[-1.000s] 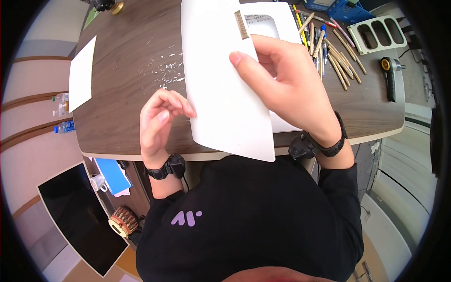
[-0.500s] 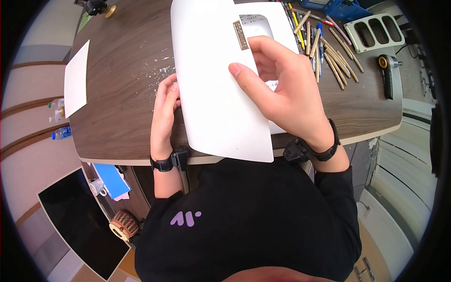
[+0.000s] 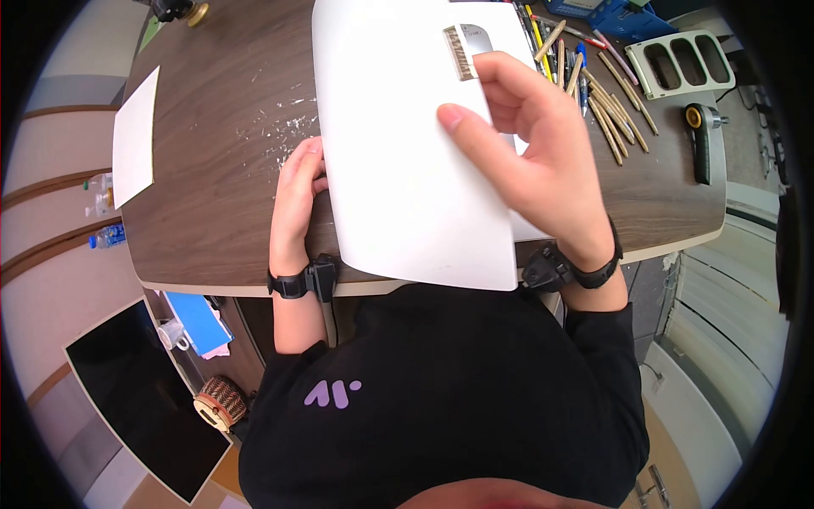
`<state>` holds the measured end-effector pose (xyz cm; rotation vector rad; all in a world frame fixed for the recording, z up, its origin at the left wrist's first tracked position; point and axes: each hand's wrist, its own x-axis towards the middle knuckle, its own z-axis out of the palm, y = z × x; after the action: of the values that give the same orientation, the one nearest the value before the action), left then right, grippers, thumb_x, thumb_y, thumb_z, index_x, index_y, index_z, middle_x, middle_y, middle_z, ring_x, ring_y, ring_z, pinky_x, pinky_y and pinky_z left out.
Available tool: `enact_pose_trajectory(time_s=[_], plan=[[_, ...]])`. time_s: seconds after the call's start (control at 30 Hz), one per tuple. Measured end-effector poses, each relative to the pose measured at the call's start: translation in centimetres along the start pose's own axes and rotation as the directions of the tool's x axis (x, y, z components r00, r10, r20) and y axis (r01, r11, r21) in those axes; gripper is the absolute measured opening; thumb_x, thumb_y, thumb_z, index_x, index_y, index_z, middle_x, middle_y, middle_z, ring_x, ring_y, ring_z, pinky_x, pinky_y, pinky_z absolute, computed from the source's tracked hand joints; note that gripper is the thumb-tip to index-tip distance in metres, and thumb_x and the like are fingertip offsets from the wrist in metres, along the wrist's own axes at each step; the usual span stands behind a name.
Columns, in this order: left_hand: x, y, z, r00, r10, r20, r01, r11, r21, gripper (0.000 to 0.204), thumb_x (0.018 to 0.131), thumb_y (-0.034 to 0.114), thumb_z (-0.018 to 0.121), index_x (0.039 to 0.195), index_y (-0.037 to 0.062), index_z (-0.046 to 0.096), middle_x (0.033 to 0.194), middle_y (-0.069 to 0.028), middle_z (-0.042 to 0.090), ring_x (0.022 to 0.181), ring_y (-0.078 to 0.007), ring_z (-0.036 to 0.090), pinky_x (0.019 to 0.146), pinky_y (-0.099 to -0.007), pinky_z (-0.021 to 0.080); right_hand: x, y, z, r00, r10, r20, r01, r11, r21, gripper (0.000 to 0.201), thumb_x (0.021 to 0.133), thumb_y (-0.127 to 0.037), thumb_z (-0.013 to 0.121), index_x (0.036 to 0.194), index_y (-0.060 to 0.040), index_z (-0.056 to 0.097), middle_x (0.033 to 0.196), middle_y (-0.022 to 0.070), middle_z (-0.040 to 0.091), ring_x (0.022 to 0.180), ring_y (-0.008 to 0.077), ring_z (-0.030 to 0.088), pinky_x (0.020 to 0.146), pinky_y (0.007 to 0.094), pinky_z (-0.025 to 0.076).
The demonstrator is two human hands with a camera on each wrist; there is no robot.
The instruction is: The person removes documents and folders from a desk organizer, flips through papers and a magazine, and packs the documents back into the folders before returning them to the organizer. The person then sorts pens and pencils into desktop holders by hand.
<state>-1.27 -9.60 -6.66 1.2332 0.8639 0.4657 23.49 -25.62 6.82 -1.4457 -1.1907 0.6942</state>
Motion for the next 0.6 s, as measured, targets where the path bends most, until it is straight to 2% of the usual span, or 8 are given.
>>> enact_pose_trajectory(time_s=[0.07, 0.13, 0.17, 0.3, 0.37, 0.4, 0.47, 0.6], plan=[[0.0, 0.3, 0.3, 1.000, -0.006, -0.007, 0.006, 0.999, 0.045, 0.037, 0.109, 0.028, 0.046, 0.130, -0.0002, 0.060, 0.113, -0.0034, 0.070, 0.099, -0.0083, 0.065, 0.086, -0.0255, 0.051, -0.1, 0.7, -1.2, 0.999, 0.045, 0.018, -0.045, 0.999, -0.001, 0.025, 0.097, -0.007, 0.066, 0.119, 0.0041, 0.061, 0.106, 0.0080, 0.073, 0.094, 0.0095, 0.068, 0.083, 0.0237, 0.053], [0.0, 0.5, 0.6, 1.000, -0.011, -0.011, 0.012, 0.996, 0.088, 0.038, 0.109, 0.029, 0.048, 0.130, 0.0001, 0.061, 0.111, -0.0022, 0.070, 0.096, -0.0076, 0.065, 0.084, -0.0253, 0.052, -0.4, 2.0, -2.0, 0.994, 0.096, -0.049, -0.083, 0.973, 0.213, 0.024, 0.095, -0.011, 0.070, 0.113, 0.0029, 0.064, 0.097, 0.0085, 0.075, 0.084, 0.0097, 0.070, 0.077, 0.0236, 0.055], [0.0, 0.7, 0.7, 1.000, -0.010, -0.018, 0.012, 0.995, 0.098, 0.038, 0.108, 0.029, 0.049, 0.130, 0.0003, 0.061, 0.111, -0.0019, 0.070, 0.096, -0.0074, 0.064, 0.083, -0.0250, 0.051, -0.6, 2.5, -3.0, 0.991, 0.133, -0.024, -0.122, 0.958, 0.260, 0.020, 0.096, -0.009, 0.067, 0.113, 0.0023, 0.064, 0.100, 0.0068, 0.074, 0.088, 0.0080, 0.069, 0.079, 0.0225, 0.055], [-0.4, 1.9, 1.8, 1.000, -0.023, -0.003, 0.023, 0.995, 0.101, 0.039, 0.107, 0.031, 0.052, 0.129, -0.0004, 0.062, 0.109, -0.0015, 0.069, 0.094, -0.0068, 0.061, 0.084, -0.0240, 0.049, -1.3, 5.7, -5.9, 0.976, 0.213, -0.047, -0.209, 0.974, 0.083, 0.025, 0.097, -0.019, 0.068, 0.110, 0.0018, 0.066, 0.094, 0.0034, 0.071, 0.079, 0.0061, 0.064, 0.073, 0.0207, 0.051], [-0.4, 1.8, 1.9, 0.999, -0.009, 0.042, 0.001, 0.982, 0.187, 0.040, 0.107, 0.031, 0.054, 0.129, -0.0010, 0.062, 0.109, -0.0015, 0.069, 0.094, -0.0067, 0.059, 0.084, -0.0240, 0.048, -1.7, 7.8, -6.6, 0.978, 0.185, -0.098, -0.194, 0.978, -0.080, 0.024, 0.096, -0.025, 0.069, 0.099, -0.0014, 0.067, 0.083, -0.0024, 0.063, 0.068, 0.0043, 0.053, 0.064, 0.0203, 0.043], [-0.4, 1.8, 1.9, 0.997, 0.003, 0.077, -0.024, 0.962, 0.272, 0.040, 0.107, 0.031, 0.055, 0.129, -0.0017, 0.062, 0.109, -0.0016, 0.068, 0.094, -0.0067, 0.057, 0.085, -0.0241, 0.046, -1.8, 8.2, -6.9, 0.977, 0.186, -0.104, -0.195, 0.977, -0.082, 0.024, 0.096, -0.025, 0.069, 0.099, -0.0014, 0.067, 0.083, -0.0024, 0.063, 0.068, 0.0043, 0.053, 0.064, 0.0203, 0.043], [-0.4, 1.6, 2.2, 0.997, 0.003, 0.083, -0.026, 0.959, 0.282, 0.041, 0.105, 0.030, 0.059, 0.129, -0.0039, 0.061, 0.109, -0.0036, 0.069, 0.093, -0.0086, 0.058, 0.086, -0.0254, 0.048, -1.9, 8.7, -7.3, 0.958, 0.261, -0.120, -0.270, 0.960, -0.069, 0.023, 0.096, -0.026, 0.069, 0.087, -0.0050, 0.064, 0.073, -0.0067, 0.053, 0.064, 0.0036, 0.043, 0.059, 0.0212, 0.035], [-0.3, 1.8, 3.2, 0.998, 0.022, 0.061, -0.039, 0.953, 0.299, 0.045, 0.100, 0.027, 0.069, 0.128, -0.0068, 0.061, 0.105, -0.0049, 0.069, 0.089, -0.0099, 0.058, 0.085, -0.0254, 0.049, -2.1, 10.4, -7.7, 0.944, 0.269, -0.193, -0.285, 0.956, -0.065, 0.028, 0.096, -0.026, 0.069, 0.078, -0.0080, 0.058, 0.069, -0.0084, 0.048, 0.064, 0.0027, 0.040, 0.057, 0.0215, 0.030]])
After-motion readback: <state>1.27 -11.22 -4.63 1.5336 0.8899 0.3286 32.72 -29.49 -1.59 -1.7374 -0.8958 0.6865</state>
